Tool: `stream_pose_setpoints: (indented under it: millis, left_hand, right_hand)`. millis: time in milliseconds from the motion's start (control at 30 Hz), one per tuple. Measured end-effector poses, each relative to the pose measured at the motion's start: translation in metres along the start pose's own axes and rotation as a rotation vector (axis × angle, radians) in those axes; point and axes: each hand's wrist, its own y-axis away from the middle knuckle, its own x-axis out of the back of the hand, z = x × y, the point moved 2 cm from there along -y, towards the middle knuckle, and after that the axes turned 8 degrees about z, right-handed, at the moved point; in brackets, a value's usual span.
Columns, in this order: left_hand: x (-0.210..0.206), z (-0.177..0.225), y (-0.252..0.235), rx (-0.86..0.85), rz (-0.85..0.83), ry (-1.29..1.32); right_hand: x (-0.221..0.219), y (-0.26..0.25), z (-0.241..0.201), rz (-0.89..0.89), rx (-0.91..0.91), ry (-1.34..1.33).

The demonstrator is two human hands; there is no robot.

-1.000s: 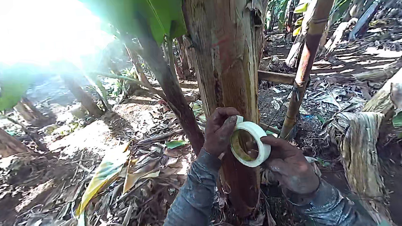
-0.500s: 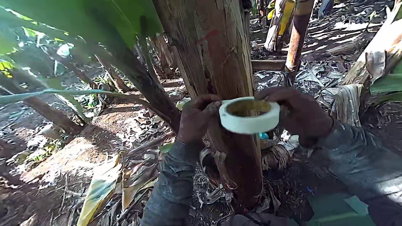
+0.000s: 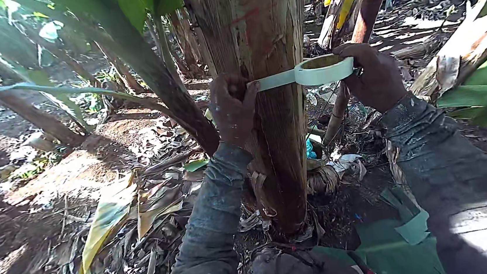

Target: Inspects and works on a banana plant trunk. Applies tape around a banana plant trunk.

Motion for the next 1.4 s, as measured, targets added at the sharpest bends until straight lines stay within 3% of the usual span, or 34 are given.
stream_pose_setpoints:
  millis: [133, 267, 333, 500, 600, 700, 767, 833, 933, 1100, 1167, 1233, 1333, 1400]
  left_hand:
    - [0.004, -0.009, 0.003, 0.087, 0.093, -0.056]
    - [-0.032, 0.032, 0.004, -0.170, 0.172, -0.179]
    - [-0.041, 0.033, -0.001, -0.258, 0.209, -0.237]
    - [0.014, 0.005, 0.014, -0.121, 0.038, -0.174]
    - [0.015, 0.041, 0.035, -0.327, -0.122, 0.038]
    - [0.006, 0.043, 0.035, -0.415, -0.077, 0.135]
    - [0.010, 0.023, 0.024, -0.334, -0.031, 0.191]
    - [0.013, 0.006, 0.017, -0.243, 0.011, 0.245]
    - [0.014, -0.003, 0.014, -0.178, -0.010, 0.300]
    - [0.017, -0.014, 0.005, -0.283, -0.082, 0.414]
    - [0.022, -0.032, -0.001, -0.273, -0.078, 0.515]
    - [0.030, -0.070, -0.011, -0.100, -0.044, 0.594]
    - [0.015, -0.165, -0.048, 0.196, 0.133, 0.680]
    - [-0.022, -0.222, -0.078, 0.366, 0.181, 0.752]
  right_hand:
    - [0.001, 0.001, 0.000, -0.028, 0.009, 0.037]
    - [0.003, 0.001, -0.008, -0.022, 0.044, 0.037]
    - [0.004, 0.001, -0.014, -0.025, 0.057, 0.052]
    - [0.015, 0.003, -0.049, 0.011, 0.121, 0.177]
    - [0.009, 0.003, -0.088, 0.093, 0.310, 0.205]
    - [-0.002, 0.001, -0.111, 0.102, 0.400, 0.090]
    - [-0.007, -0.004, -0.099, 0.146, 0.285, -0.116]
    - [-0.029, -0.011, -0.074, 0.215, 0.060, -0.237]
    - [-0.081, -0.012, -0.042, 0.127, -0.294, -0.289]
    - [-0.116, -0.011, -0.031, 0.224, -0.314, -0.378]
    - [-0.119, -0.010, -0.033, 0.249, -0.305, -0.388]
    - [-0.118, -0.009, -0.038, 0.235, -0.340, -0.418]
    - [-0.119, 0.001, -0.041, 0.235, -0.410, -0.429]
    - [-0.125, 0.003, -0.042, 0.282, -0.422, -0.447]
